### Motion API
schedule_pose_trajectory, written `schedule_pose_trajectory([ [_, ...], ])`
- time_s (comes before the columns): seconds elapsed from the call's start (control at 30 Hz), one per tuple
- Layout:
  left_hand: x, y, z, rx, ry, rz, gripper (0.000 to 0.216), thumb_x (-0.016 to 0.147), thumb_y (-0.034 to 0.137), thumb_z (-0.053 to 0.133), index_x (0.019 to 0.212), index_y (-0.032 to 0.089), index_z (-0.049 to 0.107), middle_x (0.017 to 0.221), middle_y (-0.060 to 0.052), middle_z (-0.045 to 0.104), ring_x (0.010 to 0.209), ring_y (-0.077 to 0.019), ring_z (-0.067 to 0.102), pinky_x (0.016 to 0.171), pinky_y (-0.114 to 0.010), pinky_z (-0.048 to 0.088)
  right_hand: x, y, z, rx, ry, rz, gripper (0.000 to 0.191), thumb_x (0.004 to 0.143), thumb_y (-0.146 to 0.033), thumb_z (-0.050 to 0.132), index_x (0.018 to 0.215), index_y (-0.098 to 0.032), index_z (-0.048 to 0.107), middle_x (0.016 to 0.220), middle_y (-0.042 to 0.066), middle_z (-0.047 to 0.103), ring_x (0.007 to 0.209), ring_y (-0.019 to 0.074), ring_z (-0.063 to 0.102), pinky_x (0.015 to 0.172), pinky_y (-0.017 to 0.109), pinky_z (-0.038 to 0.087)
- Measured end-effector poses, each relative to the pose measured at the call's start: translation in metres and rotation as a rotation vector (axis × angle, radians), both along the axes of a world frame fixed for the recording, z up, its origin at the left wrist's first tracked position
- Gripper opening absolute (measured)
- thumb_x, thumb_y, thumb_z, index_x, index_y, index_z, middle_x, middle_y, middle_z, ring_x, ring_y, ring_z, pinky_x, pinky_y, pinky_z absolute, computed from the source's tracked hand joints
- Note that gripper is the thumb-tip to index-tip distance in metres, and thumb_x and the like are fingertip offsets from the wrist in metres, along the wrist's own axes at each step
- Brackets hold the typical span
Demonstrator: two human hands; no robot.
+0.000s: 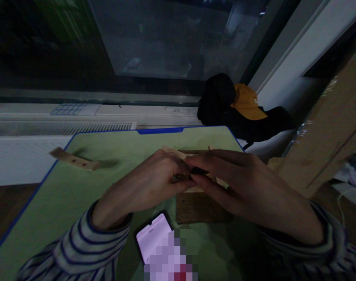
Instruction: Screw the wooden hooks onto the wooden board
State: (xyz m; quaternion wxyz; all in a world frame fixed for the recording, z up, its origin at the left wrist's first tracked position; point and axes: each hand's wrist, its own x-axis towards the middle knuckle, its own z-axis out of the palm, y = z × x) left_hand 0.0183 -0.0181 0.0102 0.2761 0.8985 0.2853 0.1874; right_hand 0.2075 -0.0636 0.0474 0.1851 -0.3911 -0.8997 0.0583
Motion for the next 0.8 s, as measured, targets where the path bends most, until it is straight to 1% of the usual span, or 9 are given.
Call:
schedule_pose_trajectory([
  [0.23,0.0014,-0.0003,0.0009,0.009,0.017,-0.002,0.012,0.081,0.017,0.058,0.083,0.021,0.068,0.084,0.003,0.067,0.082,-0.0112,0.060,0.077,-0.023,0.042,-0.0011,0.0012,0.0000,0.023,0.001,-0.010,0.030,0.091,-0.027,0.048,0.119,-0.019,0.051,0.102,0.001,0.065,0.089,0.0129,0.060,0.075,0.025,0.046],
  [0.4,0.0014,0.0006,0.0014,0.046,-0.033,0.002,0.007,0.080,0.022,0.061,0.082,0.021,0.068,0.085,0.003,0.068,0.081,-0.0115,0.061,0.075,-0.023,0.041,-0.0014,0.0010,0.0000,0.059,0.009,-0.022,0.026,0.090,-0.026,0.048,0.115,-0.019,0.053,0.104,0.001,0.065,0.089,0.0123,0.060,0.073,0.024,0.046],
  [0.47,0.0008,0.0007,0.0012,0.043,-0.023,0.007,0.008,0.080,0.023,0.061,0.082,0.020,0.068,0.085,0.002,0.068,0.081,-0.0123,0.061,0.075,-0.023,0.042,-0.0014,0.0004,0.0001,0.067,0.017,-0.024,0.030,0.090,-0.027,0.049,0.118,-0.018,0.051,0.103,0.001,0.065,0.088,0.0126,0.060,0.071,0.024,0.046],
  [0.53,0.0003,0.0003,0.0014,0.015,-0.009,0.008,0.011,0.082,0.023,0.058,0.082,0.020,0.069,0.083,0.001,0.068,0.080,-0.0127,0.061,0.074,-0.023,0.043,-0.0013,-0.0004,0.0003,0.054,0.017,-0.020,0.035,0.089,-0.028,0.050,0.122,-0.018,0.048,0.103,0.002,0.065,0.088,0.0135,0.060,0.071,0.024,0.046],
  [0.6,0.0001,-0.0002,0.0018,-0.009,-0.005,0.005,0.013,0.083,0.023,0.056,0.082,0.020,0.069,0.081,0.001,0.068,0.080,-0.0130,0.061,0.075,-0.024,0.043,-0.0011,-0.0009,0.0006,0.026,0.016,-0.005,0.036,0.090,-0.027,0.048,0.125,-0.019,0.047,0.105,0.004,0.064,0.090,0.0147,0.060,0.074,0.026,0.047],
  [0.7,0.0003,-0.0006,0.0021,-0.010,-0.002,-0.001,0.011,0.081,0.019,0.058,0.082,0.021,0.069,0.082,0.002,0.067,0.082,-0.0137,0.061,0.078,-0.025,0.043,-0.0010,-0.0010,0.0009,-0.013,0.006,0.006,0.031,0.090,-0.025,0.047,0.121,-0.021,0.050,0.106,0.004,0.064,0.091,0.0157,0.060,0.077,0.028,0.046],
  [0.8,0.0007,-0.0004,0.0017,-0.003,-0.013,-0.015,0.012,0.081,0.017,0.057,0.083,0.021,0.068,0.088,0.001,0.068,0.083,-0.0138,0.062,0.078,-0.026,0.044,-0.0011,-0.0003,0.0009,-0.013,-0.002,-0.016,0.026,0.090,-0.026,0.048,0.115,-0.021,0.053,0.101,0.004,0.065,0.088,0.0156,0.061,0.075,0.028,0.046],
])
